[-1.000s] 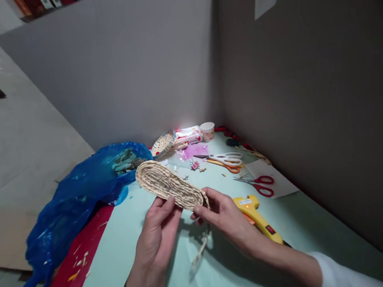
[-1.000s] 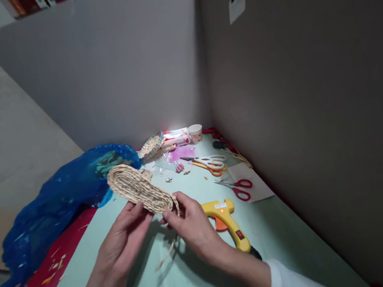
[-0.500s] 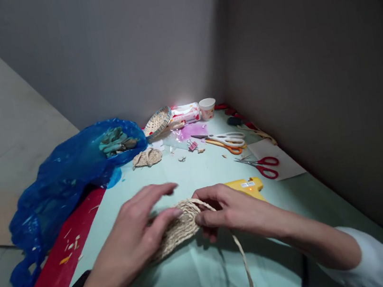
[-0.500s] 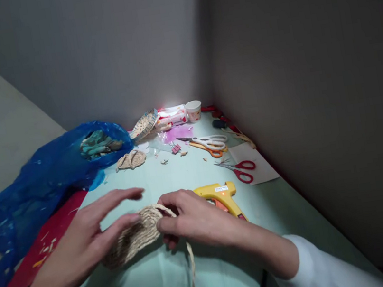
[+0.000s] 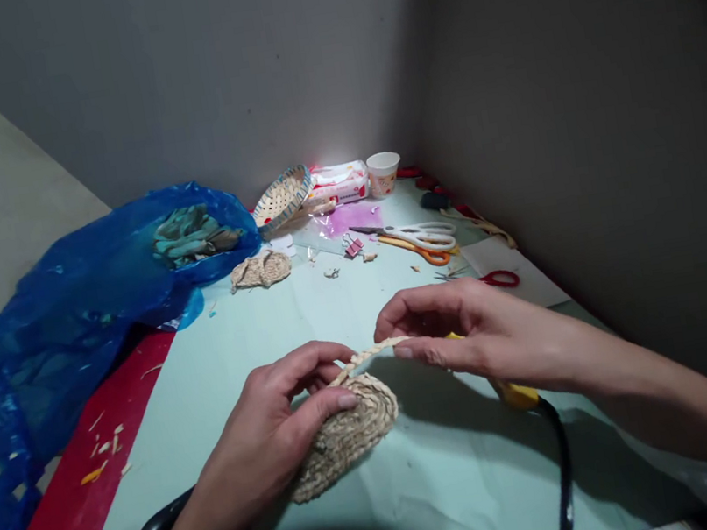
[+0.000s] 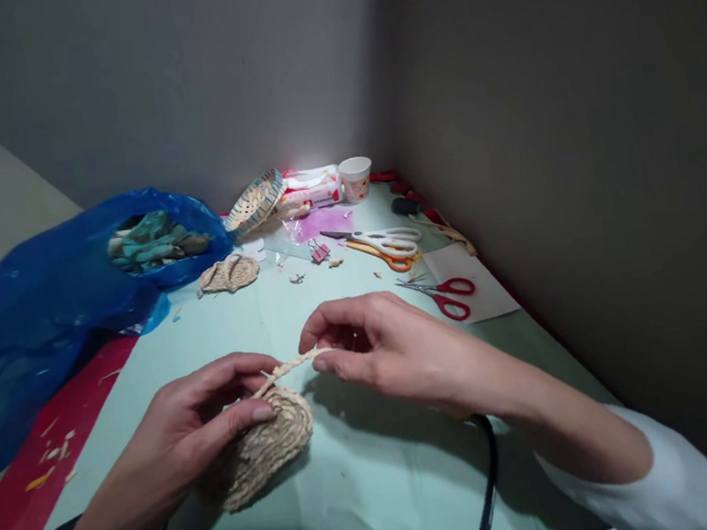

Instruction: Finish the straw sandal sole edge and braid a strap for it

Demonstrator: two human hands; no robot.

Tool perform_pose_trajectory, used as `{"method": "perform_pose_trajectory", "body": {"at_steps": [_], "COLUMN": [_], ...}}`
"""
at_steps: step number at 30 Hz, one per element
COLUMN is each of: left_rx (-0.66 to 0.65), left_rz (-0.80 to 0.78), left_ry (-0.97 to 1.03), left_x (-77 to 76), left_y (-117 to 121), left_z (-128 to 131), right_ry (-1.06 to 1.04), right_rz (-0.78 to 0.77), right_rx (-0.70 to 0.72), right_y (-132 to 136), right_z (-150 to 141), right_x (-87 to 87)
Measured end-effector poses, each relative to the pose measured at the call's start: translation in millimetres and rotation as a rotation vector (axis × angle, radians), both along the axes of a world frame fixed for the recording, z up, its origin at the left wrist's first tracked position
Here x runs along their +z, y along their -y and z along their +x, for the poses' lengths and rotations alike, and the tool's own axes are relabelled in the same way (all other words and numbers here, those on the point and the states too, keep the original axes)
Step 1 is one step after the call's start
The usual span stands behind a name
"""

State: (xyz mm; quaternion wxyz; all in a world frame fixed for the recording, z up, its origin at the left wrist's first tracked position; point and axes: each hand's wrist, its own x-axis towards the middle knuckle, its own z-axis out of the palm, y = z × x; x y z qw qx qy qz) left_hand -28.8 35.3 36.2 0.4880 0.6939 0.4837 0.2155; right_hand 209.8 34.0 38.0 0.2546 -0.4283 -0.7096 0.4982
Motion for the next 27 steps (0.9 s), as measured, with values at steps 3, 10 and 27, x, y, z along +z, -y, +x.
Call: {"method": "perform_pose_trajectory", "body": {"at_steps": [3, 10, 27], "left_rx": [0.024, -0.069, 0.112], "left_rz": [-0.033, 0.082, 0.451], "left_ry": [0.038, -0.013, -0.096], "left_x": [-0.1, -7.4, -16.2], "left_y": [0.6, 1.3, 4.9], "left_z": [2.4, -3.2, -7.2], "right_ry": [0.070, 0.024, 0.666], "right_rz": [0.145, 0.001, 0.140], "right_rx": [0.004, -0.009, -0.474], "right_y": [-2.0, -8.3, 50.1], "right_z": [0.3, 0.7, 53.8], "right_x": [4.7, 0.6, -31.4]}}
